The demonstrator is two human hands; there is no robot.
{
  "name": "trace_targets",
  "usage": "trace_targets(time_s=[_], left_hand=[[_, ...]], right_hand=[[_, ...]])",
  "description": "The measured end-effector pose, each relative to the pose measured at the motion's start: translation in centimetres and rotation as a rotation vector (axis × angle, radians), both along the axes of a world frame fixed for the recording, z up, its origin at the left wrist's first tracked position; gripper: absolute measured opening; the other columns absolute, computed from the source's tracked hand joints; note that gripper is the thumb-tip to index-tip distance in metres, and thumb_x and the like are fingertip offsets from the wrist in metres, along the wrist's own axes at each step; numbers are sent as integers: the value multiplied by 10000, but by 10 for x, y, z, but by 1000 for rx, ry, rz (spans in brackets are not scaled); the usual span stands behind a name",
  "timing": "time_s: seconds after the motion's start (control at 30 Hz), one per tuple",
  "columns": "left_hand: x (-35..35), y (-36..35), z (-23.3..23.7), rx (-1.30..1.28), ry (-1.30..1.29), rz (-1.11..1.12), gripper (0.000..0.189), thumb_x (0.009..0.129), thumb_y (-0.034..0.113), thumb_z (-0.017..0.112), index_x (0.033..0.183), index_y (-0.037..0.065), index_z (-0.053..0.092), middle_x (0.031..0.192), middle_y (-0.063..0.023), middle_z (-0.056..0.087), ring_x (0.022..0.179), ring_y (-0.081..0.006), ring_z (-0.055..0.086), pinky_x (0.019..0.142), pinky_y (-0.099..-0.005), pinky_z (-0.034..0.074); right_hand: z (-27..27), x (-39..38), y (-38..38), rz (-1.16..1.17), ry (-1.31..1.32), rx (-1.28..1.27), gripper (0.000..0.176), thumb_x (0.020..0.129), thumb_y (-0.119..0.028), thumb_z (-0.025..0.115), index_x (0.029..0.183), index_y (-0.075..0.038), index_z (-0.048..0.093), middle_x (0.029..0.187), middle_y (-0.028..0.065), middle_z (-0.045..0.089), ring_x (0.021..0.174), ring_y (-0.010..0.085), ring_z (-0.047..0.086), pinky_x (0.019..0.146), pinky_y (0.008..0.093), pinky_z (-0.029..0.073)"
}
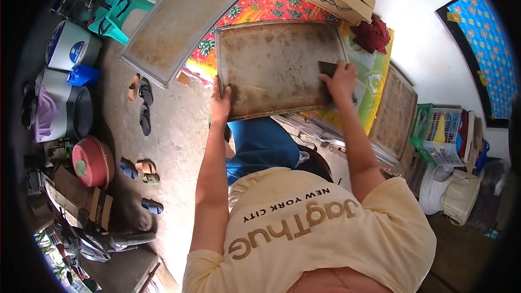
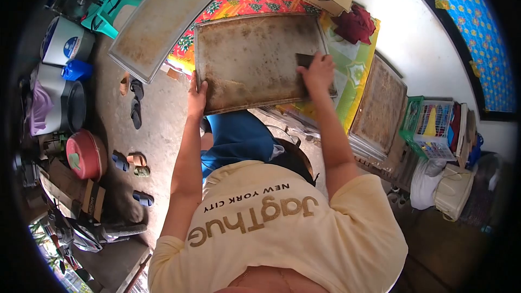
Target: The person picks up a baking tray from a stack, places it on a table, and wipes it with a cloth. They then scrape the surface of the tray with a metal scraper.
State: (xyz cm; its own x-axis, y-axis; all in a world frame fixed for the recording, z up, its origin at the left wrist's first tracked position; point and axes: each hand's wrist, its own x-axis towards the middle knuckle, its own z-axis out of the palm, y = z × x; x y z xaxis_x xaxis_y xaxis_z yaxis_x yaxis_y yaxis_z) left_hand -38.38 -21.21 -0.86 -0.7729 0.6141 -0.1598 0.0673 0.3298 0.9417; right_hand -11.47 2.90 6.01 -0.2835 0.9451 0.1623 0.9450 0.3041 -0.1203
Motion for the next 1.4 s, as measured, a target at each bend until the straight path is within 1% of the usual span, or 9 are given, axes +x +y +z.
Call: trace_targets(time_s=[0.23, 0.37, 0.47, 0.7, 0.83, 0.93, 1.17, 1.3, 1.4], left_hand=[[2, -2, 4, -19, 62, 0, 626, 968, 224, 579, 1520, 92, 316, 1427, -225, 495, 1329, -301, 481, 1094, -355, 358], [0, -1, 1, -79, 99, -8, 636, 971, 242, 573, 1526, 95, 300, 1435, -234, 482, 1343, -319, 463, 1102, -362, 349], [-1, -1, -7, -19, 82, 2, 634, 971, 234, 573, 1525, 84, 301, 1453, -222, 469, 1356, -300, 449, 1108, -352, 340], [0, -1, -4, -4, 64, 10, 626, 959, 207, 583, 1510, 66, 321, 1439, -238, 473, 1341, -336, 465, 1088, -368, 376], [2, -1, 4, -27, 63, -2, 622, 971, 202, 571, 1515, 51, 310, 1459, -221, 462, 1363, -287, 442, 1111, -350, 341], [4, -1, 4, -3, 68, 13, 622, 968, 194, 575, 1511, 40, 315, 1454, -213, 472, 1355, -275, 449, 1108, -342, 340], [6, 0, 18, -47, -26, -5, 627, 973, 189, 571, 1515, 32, 299, 1467, -197, 459, 1354, -268, 444, 1105, -336, 343], [2, -1, -3, -11, 77, -11, 617, 980, 216, 554, 1521, 72, 295, 1468, -219, 448, 1358, -319, 446, 1103, -361, 356], [2, 0, -9, 26, 142, 2, 614, 977, 204, 560, 1517, 66, 303, 1467, -217, 451, 1358, -314, 447, 1101, -359, 358]], right_hand=[[-10, -94, -64, 285, 105, -62, 691, 681, -422, 839, 1186, -63, 534, 1151, 185, 526, 1073, 372, 547, 893, 464, 475], [6, -42, 15, -144, -45, -94, 733, 711, -476, 813, 1236, -57, 518, 1234, 153, 513, 1153, 336, 540, 909, 433, 498], [9, -29, 31, -220, -38, -75, 757, 709, -481, 813, 1257, -58, 506, 1258, 159, 505, 1150, 335, 543, 914, 435, 496], [-17, -95, -75, 249, 79, -71, 800, 683, -486, 818, 1264, -42, 495, 1274, 173, 492, 1149, 364, 523, 922, 456, 482], [-27, -58, 28, -81, -7, 63, 750, 695, -482, 811, 1215, -28, 518, 1249, 167, 511, 1134, 345, 535, 914, 453, 481], [-3, -58, 51, -219, -57, 0, 728, 697, -480, 809, 1202, -39, 528, 1237, 159, 519, 1126, 329, 540, 926, 433, 471], [-6, -124, -49, 391, 19, -65, 702, 733, -465, 759, 1235, -31, 528, 1234, 147, 521, 1128, 342, 533, 969, 443, 443], [-24, -79, 90, -18, 17, 77, 788, 663, -448, 836, 1270, -63, 512, 1249, 151, 513, 1151, 368, 525, 950, 456, 464], [-13, -74, 123, -97, -22, 95, 781, 667, -472, 835, 1257, -78, 508, 1225, 136, 515, 1163, 366, 522, 934, 462, 479]])
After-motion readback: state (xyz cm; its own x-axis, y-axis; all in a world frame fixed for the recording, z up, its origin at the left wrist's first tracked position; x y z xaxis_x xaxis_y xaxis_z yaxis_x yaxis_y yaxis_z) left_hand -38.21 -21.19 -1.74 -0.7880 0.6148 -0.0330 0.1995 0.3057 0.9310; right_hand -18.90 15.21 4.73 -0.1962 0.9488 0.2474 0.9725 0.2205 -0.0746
